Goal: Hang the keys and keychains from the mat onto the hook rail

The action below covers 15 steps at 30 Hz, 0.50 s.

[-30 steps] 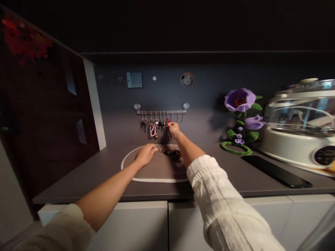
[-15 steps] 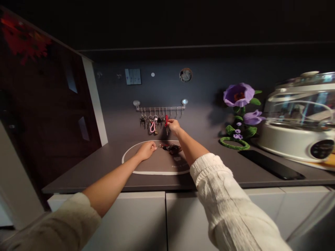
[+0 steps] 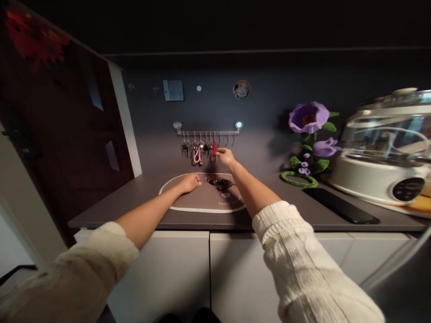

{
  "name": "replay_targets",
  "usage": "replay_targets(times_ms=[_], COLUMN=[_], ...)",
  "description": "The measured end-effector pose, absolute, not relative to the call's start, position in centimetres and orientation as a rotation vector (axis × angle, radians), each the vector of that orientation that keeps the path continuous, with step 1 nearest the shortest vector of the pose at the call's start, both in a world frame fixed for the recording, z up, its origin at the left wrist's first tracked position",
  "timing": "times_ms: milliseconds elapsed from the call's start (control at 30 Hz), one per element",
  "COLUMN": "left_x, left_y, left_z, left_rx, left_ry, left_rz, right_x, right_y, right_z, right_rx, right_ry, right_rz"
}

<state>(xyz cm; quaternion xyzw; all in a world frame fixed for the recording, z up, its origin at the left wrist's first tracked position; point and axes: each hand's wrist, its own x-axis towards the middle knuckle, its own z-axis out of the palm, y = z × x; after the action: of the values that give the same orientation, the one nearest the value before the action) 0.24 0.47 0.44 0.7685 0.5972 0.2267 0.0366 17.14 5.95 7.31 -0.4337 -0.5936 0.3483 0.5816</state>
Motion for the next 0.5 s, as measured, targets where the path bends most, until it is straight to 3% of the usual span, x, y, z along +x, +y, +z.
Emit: replay_targets(times_ms=[267, 500], left_x=[0.9, 2.1], left_y=[0.5, -0.1], left_z=[1.4, 0.6], left_rx=[2.314, 2.205], left_ry=[1.983, 1.978], left_rz=[0.596, 0.862], right_x=[17.1, 18.7], right_y=[2.7, 1.3], right_z=[5.8, 2.7], right_rx=[-0.985, -1.085], right_ry=[-1.45, -1.693], right_rz=[0.909, 0.681])
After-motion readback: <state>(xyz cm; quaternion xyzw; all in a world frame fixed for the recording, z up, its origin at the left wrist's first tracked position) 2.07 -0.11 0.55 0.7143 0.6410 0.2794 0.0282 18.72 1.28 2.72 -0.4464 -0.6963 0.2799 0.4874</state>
